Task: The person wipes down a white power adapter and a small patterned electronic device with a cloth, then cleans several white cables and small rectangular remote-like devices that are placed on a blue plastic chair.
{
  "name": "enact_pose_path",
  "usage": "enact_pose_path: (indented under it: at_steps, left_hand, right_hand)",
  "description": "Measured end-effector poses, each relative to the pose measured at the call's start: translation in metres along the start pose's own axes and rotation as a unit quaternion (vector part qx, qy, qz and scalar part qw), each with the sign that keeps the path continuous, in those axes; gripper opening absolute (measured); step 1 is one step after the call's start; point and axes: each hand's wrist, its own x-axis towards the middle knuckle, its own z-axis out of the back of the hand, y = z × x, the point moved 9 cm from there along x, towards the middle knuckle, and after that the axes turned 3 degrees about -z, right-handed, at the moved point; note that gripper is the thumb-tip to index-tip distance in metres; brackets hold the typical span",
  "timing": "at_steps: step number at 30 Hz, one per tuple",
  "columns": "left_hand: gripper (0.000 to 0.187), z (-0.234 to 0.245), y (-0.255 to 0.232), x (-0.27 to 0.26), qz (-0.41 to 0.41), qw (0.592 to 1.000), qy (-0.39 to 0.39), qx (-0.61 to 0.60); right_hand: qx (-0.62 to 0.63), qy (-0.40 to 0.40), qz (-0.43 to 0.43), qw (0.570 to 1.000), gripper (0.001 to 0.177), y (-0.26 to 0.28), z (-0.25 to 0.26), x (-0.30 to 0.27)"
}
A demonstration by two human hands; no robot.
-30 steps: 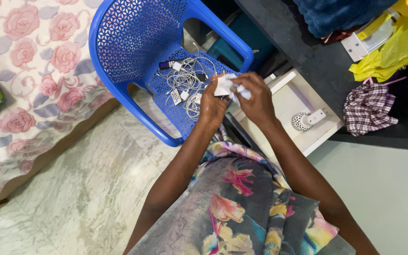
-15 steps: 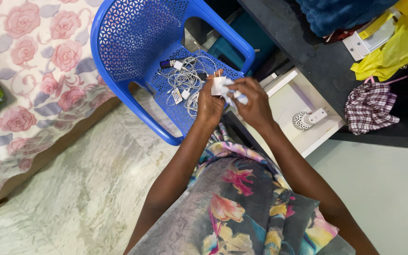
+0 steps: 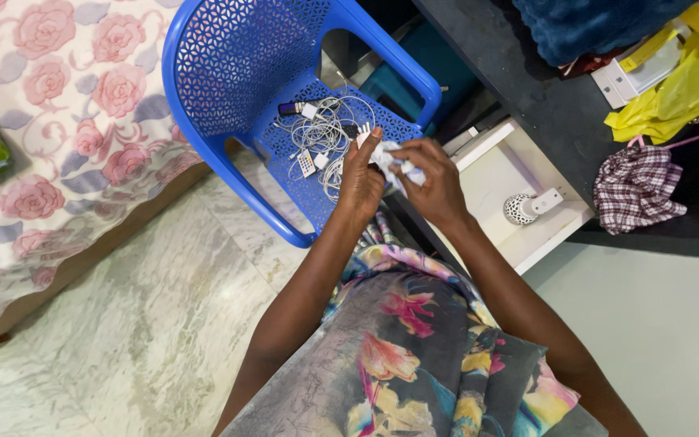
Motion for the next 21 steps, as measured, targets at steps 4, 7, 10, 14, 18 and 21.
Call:
enact_pose_path:
  at_steps: [4,7,10,14,18,21]
  left_hand:
    - [0.035,-0.011,0.010,-0.008,0.045,0.999,0.003,-0.008]
    - [0.045,-0.009,0.014,-0.010,0.049,0.999,-0.004,0.015]
    - [0.051,-0.003,0.012,-0.004,0.035,0.999,0.022,-0.006]
    - [0.053,0.012,0.005,0.000,0.032,0.999,0.023,-0.023]
    - [0.053,0.011,0.005,-0.001,0.030,0.999,0.025,-0.034]
    - [0.049,0.009,0.011,-0.004,0.050,0.998,0.008,-0.041]
  right_hand:
    - [-0.004,-0.012,-0.024,1.000,0.026,-0.009,0.009,0.016]
    - [0.017,-0.036,-0.024,0.999,0.022,-0.007,0.009,0.021]
    - [-0.006,-0.027,-0.014,1.000,0.023,0.003,0.000,0.011]
    - [-0.033,0.000,0.009,0.999,0.027,0.017,-0.012,-0.003]
    - [-0.053,-0.016,0.014,0.998,0.029,0.013,-0.008,0.005]
    - [-0.070,-0.047,0.013,0.996,0.027,0.007,-0.001,0.019]
